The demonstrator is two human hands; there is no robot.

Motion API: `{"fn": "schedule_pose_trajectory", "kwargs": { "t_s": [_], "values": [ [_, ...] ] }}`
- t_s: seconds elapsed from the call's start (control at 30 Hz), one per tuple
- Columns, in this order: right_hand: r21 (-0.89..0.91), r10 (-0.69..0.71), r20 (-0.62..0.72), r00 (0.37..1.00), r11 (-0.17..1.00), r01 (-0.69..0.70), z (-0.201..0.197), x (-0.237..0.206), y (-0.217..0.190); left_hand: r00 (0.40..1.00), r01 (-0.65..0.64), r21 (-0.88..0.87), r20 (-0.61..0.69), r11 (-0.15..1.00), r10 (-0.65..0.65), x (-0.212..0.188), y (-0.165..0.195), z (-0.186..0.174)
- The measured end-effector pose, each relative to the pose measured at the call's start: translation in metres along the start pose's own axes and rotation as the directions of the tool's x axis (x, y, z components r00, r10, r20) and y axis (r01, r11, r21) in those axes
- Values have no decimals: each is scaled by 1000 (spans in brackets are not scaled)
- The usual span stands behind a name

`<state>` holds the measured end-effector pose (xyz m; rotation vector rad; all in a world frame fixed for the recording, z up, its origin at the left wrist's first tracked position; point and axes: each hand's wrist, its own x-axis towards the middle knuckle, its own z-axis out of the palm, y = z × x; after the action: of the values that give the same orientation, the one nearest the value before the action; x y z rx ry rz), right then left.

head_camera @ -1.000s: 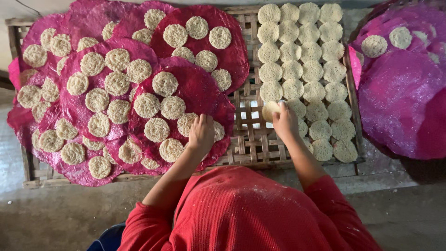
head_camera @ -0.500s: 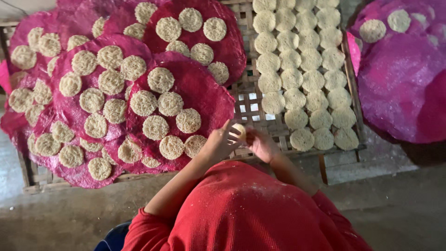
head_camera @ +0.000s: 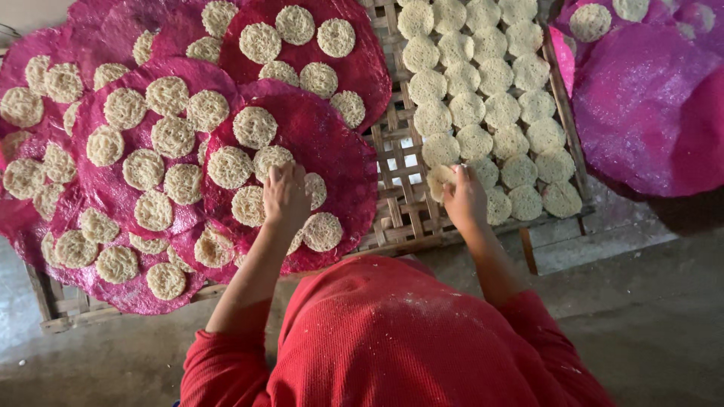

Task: The person peels round rice cakes off pink plastic sheets and places them in rows on woven bamboo drying racks. Earlier, they stack and tie bamboo trays with green string and move trays of freshly formed white rice cakes to the table.

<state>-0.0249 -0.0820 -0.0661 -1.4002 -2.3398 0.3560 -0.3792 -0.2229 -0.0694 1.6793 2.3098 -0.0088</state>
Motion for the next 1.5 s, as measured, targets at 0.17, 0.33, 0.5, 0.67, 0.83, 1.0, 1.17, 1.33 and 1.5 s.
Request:
{"fn": "schedule_pose_trajectory", "kwargs": {
  "t_s": [0.17,0.33,0.5,0.67,0.83,1.0,1.17,1.33,1.5],
  "values": [
    [-323,-229,-226,947,935,149,3,-21,-27,924,-325,24,-207,945,323,-9,-5,-32],
    [848,-327,341,881,511,-139,64,-76,-71,908,-416,-504,-186,757,376,-58,31,-44],
    [625,237,744,625,85,-776,73,-109,-59,829,-444,-714,-99,541,550,-74,83,-25],
    [695,586,463,665,225,-683,32,-103,11,858,-487,-504,-121,713,500,-67,54,4],
    [279,284,50,958,917,-286,16,-96,31,861,-509,-226,-155,831,485,-79,10,26],
    [47,174,-129,976,984,-170,7,-92,1,952,-222,-194,169,955,256,-69,5,26],
    [-97,72,-259,963,990,-100,-9,-92,-26,905,-407,-52,107,912,411,-53,-2,21],
    [640,259,283,924,666,-383,25,-110,-61,895,-251,-637,134,729,426,-54,15,25],
    [623,-77,736,672,-310,-718,73,-91,-83,902,-292,-861,-103,417,419,-47,64,6]
  ]
}}
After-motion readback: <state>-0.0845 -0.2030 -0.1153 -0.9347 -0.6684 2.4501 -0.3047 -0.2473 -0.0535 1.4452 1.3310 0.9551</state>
